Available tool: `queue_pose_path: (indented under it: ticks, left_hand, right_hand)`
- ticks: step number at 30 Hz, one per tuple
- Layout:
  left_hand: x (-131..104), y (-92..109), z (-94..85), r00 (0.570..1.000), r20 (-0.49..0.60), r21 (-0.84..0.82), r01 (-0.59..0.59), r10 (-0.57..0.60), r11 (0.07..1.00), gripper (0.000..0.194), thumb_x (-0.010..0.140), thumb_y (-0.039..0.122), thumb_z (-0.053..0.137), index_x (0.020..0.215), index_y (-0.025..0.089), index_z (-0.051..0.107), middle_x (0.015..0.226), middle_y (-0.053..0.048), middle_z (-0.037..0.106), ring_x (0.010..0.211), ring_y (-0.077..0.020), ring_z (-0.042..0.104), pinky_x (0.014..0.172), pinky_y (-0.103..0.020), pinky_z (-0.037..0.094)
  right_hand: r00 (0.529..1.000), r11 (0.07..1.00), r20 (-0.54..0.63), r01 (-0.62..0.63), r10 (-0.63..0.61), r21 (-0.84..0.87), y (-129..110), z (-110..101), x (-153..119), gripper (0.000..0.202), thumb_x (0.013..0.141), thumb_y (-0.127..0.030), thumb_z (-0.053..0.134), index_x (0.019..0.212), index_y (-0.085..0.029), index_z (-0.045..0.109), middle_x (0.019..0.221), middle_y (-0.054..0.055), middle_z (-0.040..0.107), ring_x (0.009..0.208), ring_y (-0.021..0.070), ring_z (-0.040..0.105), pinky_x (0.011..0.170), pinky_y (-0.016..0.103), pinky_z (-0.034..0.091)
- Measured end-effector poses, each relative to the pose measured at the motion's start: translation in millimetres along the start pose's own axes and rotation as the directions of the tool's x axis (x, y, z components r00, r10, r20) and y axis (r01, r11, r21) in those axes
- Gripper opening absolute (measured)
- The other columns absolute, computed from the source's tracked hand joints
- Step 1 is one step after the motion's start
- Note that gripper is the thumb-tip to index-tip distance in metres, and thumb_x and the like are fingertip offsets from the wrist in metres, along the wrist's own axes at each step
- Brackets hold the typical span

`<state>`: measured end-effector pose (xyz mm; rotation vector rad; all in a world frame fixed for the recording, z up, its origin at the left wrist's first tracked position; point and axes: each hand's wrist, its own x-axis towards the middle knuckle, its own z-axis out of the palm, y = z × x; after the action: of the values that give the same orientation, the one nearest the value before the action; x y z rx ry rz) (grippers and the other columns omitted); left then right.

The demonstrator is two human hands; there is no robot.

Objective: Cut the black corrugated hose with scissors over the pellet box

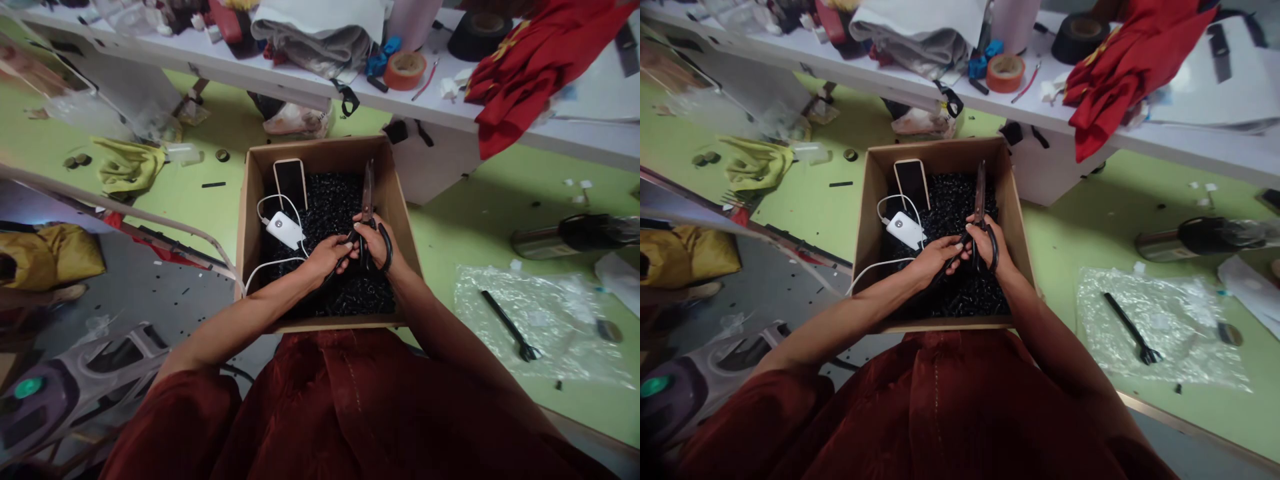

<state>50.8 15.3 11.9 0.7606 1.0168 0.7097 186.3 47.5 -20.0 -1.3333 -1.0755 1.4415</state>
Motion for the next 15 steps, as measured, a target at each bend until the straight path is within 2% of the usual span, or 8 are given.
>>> queue_pose_path:
  ticks: [4,8,12,15]
  left_hand:
    - [10,7,-20.1,0.995,-0.069,0.204,-0.055,0.071,0.977,0.020,0.086,0.020,0.052,0.099,0.010,0.063,0.073,-0.002,0.060,0.045,-0.0022,0.040,0.039,-0.016,0.028]
    - [14,20,-39.3,0.984,-0.106,0.187,-0.123,0.145,0.975,0.030,0.083,0.023,0.058,0.110,0.012,0.062,0.077,-0.002,0.063,0.046,-0.0026,0.041,0.040,-0.016,0.029]
    - [13,31,-46.1,0.984,-0.106,0.139,-0.131,0.146,0.982,0.031,0.083,0.030,0.060,0.108,0.012,0.063,0.071,-0.001,0.059,0.045,-0.0024,0.039,0.038,-0.016,0.025]
    - [14,38,-50.1,0.978,-0.124,0.134,-0.148,0.165,0.980,0.040,0.083,0.034,0.060,0.117,0.013,0.060,0.065,0.002,0.054,0.043,-0.0021,0.036,0.038,-0.016,0.022]
  right_hand:
    - [0.995,0.982,-0.029,0.086,-0.093,-0.171,-4,-3,-1,0.029,0.077,-0.044,0.060,0.098,-0.026,0.053,0.063,-0.004,0.059,0.052,0.0137,0.056,0.050,0.028,0.049]
    - [0.975,0.932,-0.013,0.209,-0.223,-0.297,-3,-9,1,0.036,0.075,-0.048,0.064,0.103,-0.027,0.055,0.079,-0.002,0.061,0.067,0.0151,0.059,0.069,0.032,0.050]
    - [0.984,0.919,0.031,0.174,-0.175,-0.354,-1,-11,3,0.037,0.074,-0.051,0.064,0.100,-0.026,0.056,0.080,-0.002,0.061,0.069,0.0168,0.059,0.073,0.035,0.047]
    - [0.991,0.900,0.068,0.129,-0.111,-0.417,-5,-9,1,0.038,0.072,-0.052,0.066,0.097,-0.026,0.054,0.080,-0.001,0.062,0.070,0.0184,0.060,0.073,0.037,0.047]
